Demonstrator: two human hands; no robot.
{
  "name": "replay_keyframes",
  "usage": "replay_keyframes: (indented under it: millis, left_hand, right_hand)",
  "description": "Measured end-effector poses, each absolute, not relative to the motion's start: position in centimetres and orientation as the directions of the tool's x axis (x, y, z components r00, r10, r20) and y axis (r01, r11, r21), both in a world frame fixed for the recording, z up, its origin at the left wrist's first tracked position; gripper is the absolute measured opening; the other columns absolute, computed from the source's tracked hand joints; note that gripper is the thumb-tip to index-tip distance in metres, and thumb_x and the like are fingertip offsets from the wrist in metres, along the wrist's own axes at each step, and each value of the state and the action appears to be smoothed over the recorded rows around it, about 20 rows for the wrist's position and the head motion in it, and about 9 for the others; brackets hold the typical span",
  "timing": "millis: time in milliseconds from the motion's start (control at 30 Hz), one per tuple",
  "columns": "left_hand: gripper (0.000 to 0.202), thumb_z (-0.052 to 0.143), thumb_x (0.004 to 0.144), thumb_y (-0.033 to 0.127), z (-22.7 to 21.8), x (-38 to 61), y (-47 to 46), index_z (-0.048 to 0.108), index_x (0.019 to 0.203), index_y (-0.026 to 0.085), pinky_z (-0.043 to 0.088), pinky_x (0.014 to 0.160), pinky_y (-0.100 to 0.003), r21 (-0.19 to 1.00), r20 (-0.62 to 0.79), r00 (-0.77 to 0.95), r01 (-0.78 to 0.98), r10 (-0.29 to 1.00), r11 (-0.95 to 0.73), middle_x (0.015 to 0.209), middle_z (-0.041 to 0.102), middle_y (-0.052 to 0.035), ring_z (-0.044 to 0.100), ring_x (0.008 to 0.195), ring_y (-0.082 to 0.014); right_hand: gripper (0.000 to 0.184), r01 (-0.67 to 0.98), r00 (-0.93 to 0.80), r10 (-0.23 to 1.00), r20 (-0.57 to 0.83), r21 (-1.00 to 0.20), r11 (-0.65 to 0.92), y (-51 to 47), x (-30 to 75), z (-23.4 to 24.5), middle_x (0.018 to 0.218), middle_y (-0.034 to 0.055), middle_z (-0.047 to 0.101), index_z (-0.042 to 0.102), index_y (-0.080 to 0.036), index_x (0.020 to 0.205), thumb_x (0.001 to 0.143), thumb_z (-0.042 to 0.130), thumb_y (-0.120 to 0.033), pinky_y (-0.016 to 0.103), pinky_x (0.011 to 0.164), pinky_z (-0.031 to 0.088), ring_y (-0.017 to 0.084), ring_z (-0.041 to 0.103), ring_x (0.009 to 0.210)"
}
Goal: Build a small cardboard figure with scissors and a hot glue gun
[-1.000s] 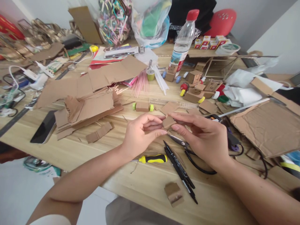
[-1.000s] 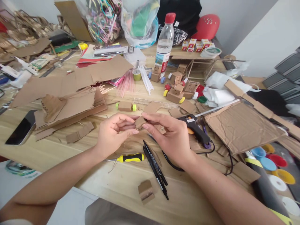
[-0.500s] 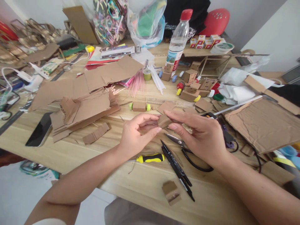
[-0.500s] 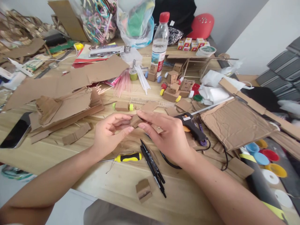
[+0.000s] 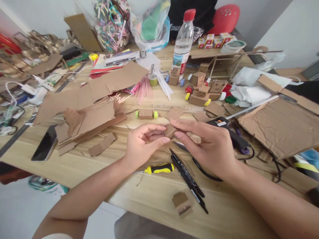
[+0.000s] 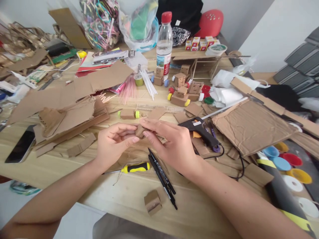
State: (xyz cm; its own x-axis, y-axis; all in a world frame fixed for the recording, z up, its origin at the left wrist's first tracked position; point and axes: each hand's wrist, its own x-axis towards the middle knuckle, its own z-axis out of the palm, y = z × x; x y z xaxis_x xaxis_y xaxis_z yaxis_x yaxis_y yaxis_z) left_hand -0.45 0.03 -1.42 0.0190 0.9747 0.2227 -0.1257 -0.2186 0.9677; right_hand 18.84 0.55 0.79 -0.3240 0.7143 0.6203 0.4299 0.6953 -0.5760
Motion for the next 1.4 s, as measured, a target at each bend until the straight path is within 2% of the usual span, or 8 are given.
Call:
replay_keyframes:
  millis: [167, 400, 600, 767, 900, 1067, 1233, 1400]
  left_hand:
    - [0.027, 0.097, 0.063, 0.028, -0.9, -0.5, 0.3, 0.081, 0.083, 0.019, 0.069, 0.075, -0.027, 0.981, 0.161, 0.026, -0.116, 0.987, -0.157, 0.086, 0.085, -0.0045, 0.082, 0.077, -0.0187]
    - [0.045, 0.099, 0.055, 0.049, -0.6, -0.9, 1.5, 0.077, 0.077, 0.016, 0.069, 0.074, -0.035, 0.985, -0.103, 0.166, -0.121, 0.981, 0.124, 0.08, 0.084, -0.0069, 0.082, 0.075, -0.0247]
    - [0.047, 0.1, 0.054, 0.048, -0.7, -1.5, 2.3, 0.072, 0.07, 0.014, 0.069, 0.071, -0.032, 0.958, -0.196, 0.248, -0.156, 0.949, 0.239, 0.068, 0.079, -0.0048, 0.081, 0.07, -0.0229]
    - [0.04, 0.1, 0.06, 0.036, -0.2, -2.1, 2.7, 0.068, 0.067, 0.013, 0.067, 0.065, -0.027, 0.939, -0.287, 0.246, -0.118, 0.926, 0.323, 0.061, 0.075, -0.002, 0.08, 0.064, -0.0205]
    - [0.041, 0.102, 0.057, 0.034, 0.1, -2.2, 2.7, 0.068, 0.066, 0.013, 0.067, 0.065, -0.025, 0.921, -0.313, 0.259, -0.153, 0.914, 0.359, 0.061, 0.075, -0.001, 0.079, 0.061, -0.0186]
    - [0.047, 0.103, 0.05, 0.042, 0.5, -2.0, 2.5, 0.069, 0.065, 0.013, 0.064, 0.059, -0.02, 0.91, -0.32, 0.286, -0.171, 0.903, 0.377, 0.057, 0.073, 0.0006, 0.076, 0.056, -0.0154]
    - [0.055, 0.101, 0.043, 0.053, 0.5, -2.0, 2.6, 0.068, 0.061, 0.013, 0.063, 0.056, -0.018, 0.901, -0.312, 0.337, -0.193, 0.888, 0.389, 0.056, 0.073, 0.0007, 0.074, 0.051, -0.0127]
    - [0.053, 0.101, 0.05, 0.052, 0.0, -2.3, 2.7, 0.066, 0.062, 0.015, 0.066, 0.062, -0.025, 0.915, -0.316, 0.335, -0.14, 0.888, 0.378, 0.058, 0.072, -0.0009, 0.077, 0.056, -0.0176]
  right_hand:
    - [0.025, 0.404, -0.293, 0.806, 0.514, -0.698, 0.592, 0.8, 18.9, 0.7, 0.109, 0.0012, 0.084, 0.082, -0.029, 0.114, 0.096, 0.067, -0.021, 0.033, 0.082, 0.068, 0.023, 0.082, 0.094]
    - [0.024, 0.206, -0.31, 0.946, 0.093, -0.965, 0.163, 2.1, 18.6, 0.1, 0.098, 0.0032, 0.086, 0.085, -0.025, 0.1, 0.086, 0.079, -0.045, 0.034, 0.076, 0.069, 0.024, 0.082, 0.085]
    - [0.048, 0.064, -0.392, 0.909, -0.143, -0.99, -0.128, 2.6, 18.1, -0.2, 0.083, 0.0037, 0.085, 0.084, -0.025, 0.087, 0.067, 0.088, -0.069, 0.033, 0.083, 0.067, 0.023, 0.082, 0.085]
    - [0.051, 0.042, -0.437, 0.86, -0.265, -0.961, -0.275, 2.7, 18.3, -0.2, 0.089, 0.0049, 0.085, 0.081, -0.023, 0.092, 0.059, 0.096, -0.06, 0.039, 0.093, 0.065, 0.026, 0.082, 0.093]
    - [0.056, 0.078, -0.394, 0.882, -0.26, -0.965, -0.25, 2.4, 18.1, -0.1, 0.09, 0.0043, 0.085, 0.08, -0.023, 0.092, 0.053, 0.098, -0.058, 0.041, 0.094, 0.065, 0.027, 0.082, 0.092]
    - [0.061, 0.131, -0.277, 0.943, -0.186, -0.979, -0.154, 2.1, 17.4, 0.1, 0.077, 0.0035, 0.082, 0.074, -0.022, 0.08, 0.045, 0.096, -0.067, 0.045, 0.086, 0.068, 0.029, 0.082, 0.082]
    - [0.059, 0.096, -0.331, 0.933, -0.138, -0.989, -0.113, 2.0, 17.2, 0.3, 0.069, 0.003, 0.08, 0.07, -0.022, 0.073, 0.05, 0.093, -0.072, 0.042, 0.077, 0.069, 0.027, 0.081, 0.072]
    - [0.054, 0.1, -0.352, 0.927, -0.13, -0.99, -0.101, 1.8, 17.3, 0.1, 0.074, 0.0035, 0.082, 0.071, -0.022, 0.076, 0.057, 0.092, -0.069, 0.039, 0.078, 0.07, 0.025, 0.082, 0.074]
